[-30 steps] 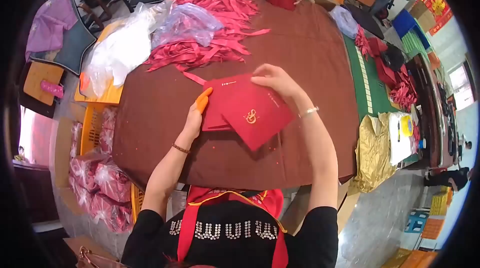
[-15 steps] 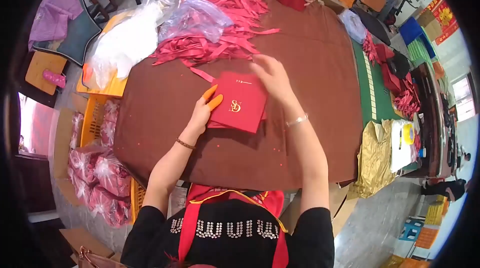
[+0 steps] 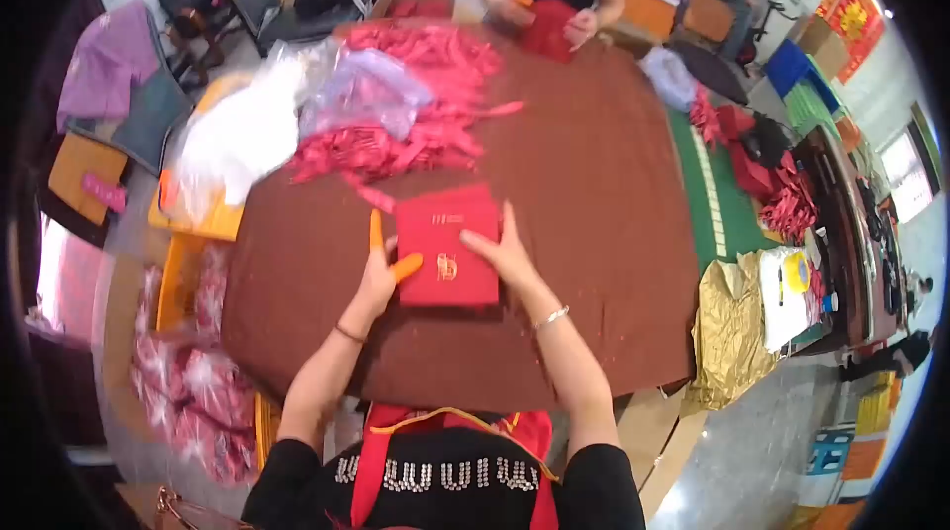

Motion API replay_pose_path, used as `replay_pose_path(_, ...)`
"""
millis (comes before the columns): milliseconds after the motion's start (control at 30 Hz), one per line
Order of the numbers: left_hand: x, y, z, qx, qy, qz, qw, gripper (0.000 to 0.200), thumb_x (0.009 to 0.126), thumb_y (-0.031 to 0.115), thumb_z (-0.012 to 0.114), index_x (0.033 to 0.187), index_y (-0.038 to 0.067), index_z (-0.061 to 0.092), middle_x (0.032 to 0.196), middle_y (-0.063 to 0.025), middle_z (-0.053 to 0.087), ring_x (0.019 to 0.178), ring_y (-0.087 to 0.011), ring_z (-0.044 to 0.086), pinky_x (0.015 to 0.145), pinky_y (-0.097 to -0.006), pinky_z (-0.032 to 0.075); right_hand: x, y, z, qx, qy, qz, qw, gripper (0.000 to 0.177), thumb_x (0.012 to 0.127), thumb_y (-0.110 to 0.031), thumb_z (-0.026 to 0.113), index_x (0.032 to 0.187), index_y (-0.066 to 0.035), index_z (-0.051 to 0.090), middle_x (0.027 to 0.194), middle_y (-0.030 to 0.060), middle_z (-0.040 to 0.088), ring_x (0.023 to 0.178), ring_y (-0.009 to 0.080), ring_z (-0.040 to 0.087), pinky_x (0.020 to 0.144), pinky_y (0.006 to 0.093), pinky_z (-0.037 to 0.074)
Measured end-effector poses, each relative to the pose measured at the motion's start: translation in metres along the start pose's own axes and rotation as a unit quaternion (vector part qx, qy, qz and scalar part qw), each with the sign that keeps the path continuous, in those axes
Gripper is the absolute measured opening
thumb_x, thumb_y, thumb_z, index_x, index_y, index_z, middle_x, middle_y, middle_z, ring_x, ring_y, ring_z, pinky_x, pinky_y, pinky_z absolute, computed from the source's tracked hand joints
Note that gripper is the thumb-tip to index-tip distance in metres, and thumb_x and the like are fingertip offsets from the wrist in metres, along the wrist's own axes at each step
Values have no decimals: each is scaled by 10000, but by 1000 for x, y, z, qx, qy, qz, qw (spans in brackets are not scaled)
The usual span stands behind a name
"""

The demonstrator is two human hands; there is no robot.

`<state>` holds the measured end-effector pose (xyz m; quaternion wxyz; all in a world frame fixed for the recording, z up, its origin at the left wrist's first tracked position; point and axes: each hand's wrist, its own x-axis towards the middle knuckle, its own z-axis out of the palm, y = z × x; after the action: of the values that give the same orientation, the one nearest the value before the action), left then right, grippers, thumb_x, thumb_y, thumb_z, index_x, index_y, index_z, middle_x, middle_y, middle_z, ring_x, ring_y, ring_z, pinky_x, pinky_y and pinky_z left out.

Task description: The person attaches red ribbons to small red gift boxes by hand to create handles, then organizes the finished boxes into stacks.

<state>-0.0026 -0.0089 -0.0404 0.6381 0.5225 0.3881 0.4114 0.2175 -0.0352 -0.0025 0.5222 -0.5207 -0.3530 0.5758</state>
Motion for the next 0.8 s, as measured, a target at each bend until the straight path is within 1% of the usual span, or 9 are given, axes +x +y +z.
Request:
replay_pose_path(100, -10, 34, 22, -1, -35, 153, 988, 707, 785, 102, 692, 1355, 4, 285, 1253, -150, 468, 1134, -249, 486, 984, -350, 383, -11, 17, -5, -11, 4, -104, 994, 1129, 707, -172, 782, 1428, -27, -75, 1414, 185, 282, 1265, 244, 365, 1025, 390, 345)
replay_pose_path(167, 0, 28, 19, 186, -90, 219, 954, 758, 765, 161, 724, 1364, 4, 287, 1285, -142, 444, 1135, -252, 488, 987, -363, 374, -22, 27, 2, -6, 19, -206, 978, 1121, 685, -164, 802, 1429, -27, -25, 1395, 169, 295, 1267, 240, 353, 1042, 399, 321)
replay_pose_path(300, 17, 45, 17, 220, -117, 209, 946, 842, 736, 218, 746, 1400, 49, 257, 1284, -164, 436, 1133, -285, 507, 956, -376, 406, -17, 37, 2, -72, 68, -245, 964, 1147, 677, -199, 805, 1432, -56, -46, 1429, 166, 219, 1290, 242, 320, 1055, 395, 304)
replay_pose_path(500, 25, 137, 46, 620, -237, 168, 729, 899, 671, 273, 763, 1407, 117, 272, 1131, -179, 492, 894, -366, 584, 727, -423, 492, -16, 43, -9, 109, 83, -282, 950, 1178, 662, -361, 792, 1447, -99, -46, 1509, 143, 59, 1371, 278, 172, 1087, 421, 235)
replay_pose_path(567, 22, 132, 50, 634, -236, 168, 717, 902, 673, 294, 760, 1408, 111, 270, 1095, -171, 496, 873, -351, 589, 706, -416, 493, -20, 23, -17, -232, 126, -343, 901, 1106, 630, -416, 794, 1445, -77, 128, 1497, 155, 123, 1374, 317, 151, 1098, 445, 189)
replay_pose_path(633, 22, 125, 50, 658, -229, 202, 688, 909, 671, 310, 759, 1408, 103, 268, 1106, -172, 493, 894, -347, 585, 716, -415, 494, -19, 11, -28, -279, 122, -333, 892, 1048, 585, -465, 800, 1406, -72, 280, 1476, 164, 195, 1364, 360, 161, 1103, 476, 143)
replay_pose_path(700, 19, 128, 47, 644, -224, 223, 697, 899, 671, 331, 755, 1400, 96, 286, 1115, -176, 493, 926, -340, 578, 735, -404, 495, -29, -7, -37, -631, 158, -358, 669, 1062, 557, -498, 798, 1400, -83, 304, 1459, 162, 241, 1363, 352, 167, 1102, 482, 145)
replay_pose_path(767, 18, 129, 46, 648, -235, 220, 690, 871, 672, 344, 751, 1385, 87, 320, 1135, -185, 491, 957, -343, 567, 767, -405, 489, -33, -19, -35, -623, 136, -323, 699, 1089, 543, -468, 821, 1410, -92, 281, 1480, 159, 193, 1371, 353, 150, 1107, 470, 137)
replay_pose_path(800, 17, 130, 49, 647, -238, 217, 691, 871, 672, 344, 751, 1385, 87, 320, 1135, -185, 491, 957, -343, 567, 767, -405, 489, -30, -23, -34, -508, 55, -333, 793, 1105, 538, -451, 832, 1418, -98, 264, 1489, 162, 164, 1376, 356, 133, 1107, 473, 133)
